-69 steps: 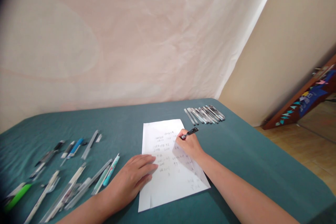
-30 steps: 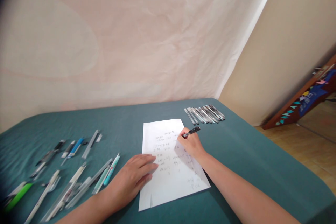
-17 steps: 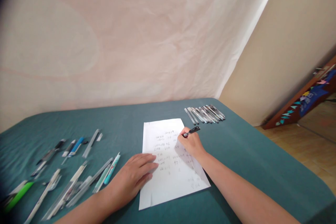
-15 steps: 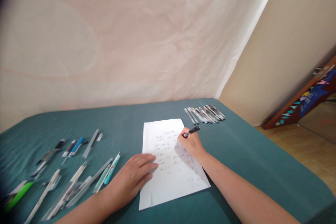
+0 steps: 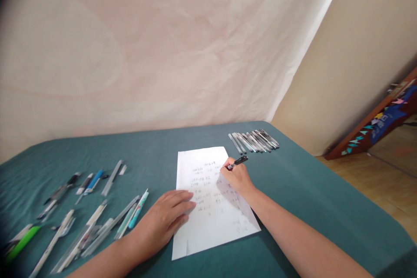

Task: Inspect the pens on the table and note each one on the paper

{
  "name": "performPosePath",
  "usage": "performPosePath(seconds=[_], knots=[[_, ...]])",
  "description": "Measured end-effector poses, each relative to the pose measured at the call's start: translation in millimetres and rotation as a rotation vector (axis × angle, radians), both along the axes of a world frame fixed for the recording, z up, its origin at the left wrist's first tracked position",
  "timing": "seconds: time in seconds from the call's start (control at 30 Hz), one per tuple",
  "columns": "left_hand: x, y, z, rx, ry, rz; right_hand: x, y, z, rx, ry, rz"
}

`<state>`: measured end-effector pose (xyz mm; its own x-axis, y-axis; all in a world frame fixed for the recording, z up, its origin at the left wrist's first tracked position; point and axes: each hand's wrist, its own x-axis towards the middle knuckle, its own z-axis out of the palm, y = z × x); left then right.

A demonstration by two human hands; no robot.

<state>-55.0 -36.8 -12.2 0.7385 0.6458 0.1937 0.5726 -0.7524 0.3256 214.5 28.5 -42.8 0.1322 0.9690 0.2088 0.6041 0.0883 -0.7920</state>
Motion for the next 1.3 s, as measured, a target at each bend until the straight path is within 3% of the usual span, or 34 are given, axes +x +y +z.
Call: performPosePath(seconds=[0.53,1.3], knots=[[-0.6,0.6,-6.7,0.018,-0.017,0.006,0.0,-1.0,-0.3,0.001,0.017,0.005],[0.3,0.6,-1.0,0.017,-0.030,-0.008,-0.6,-1.8,0.9,0.034,0.034,0.075]])
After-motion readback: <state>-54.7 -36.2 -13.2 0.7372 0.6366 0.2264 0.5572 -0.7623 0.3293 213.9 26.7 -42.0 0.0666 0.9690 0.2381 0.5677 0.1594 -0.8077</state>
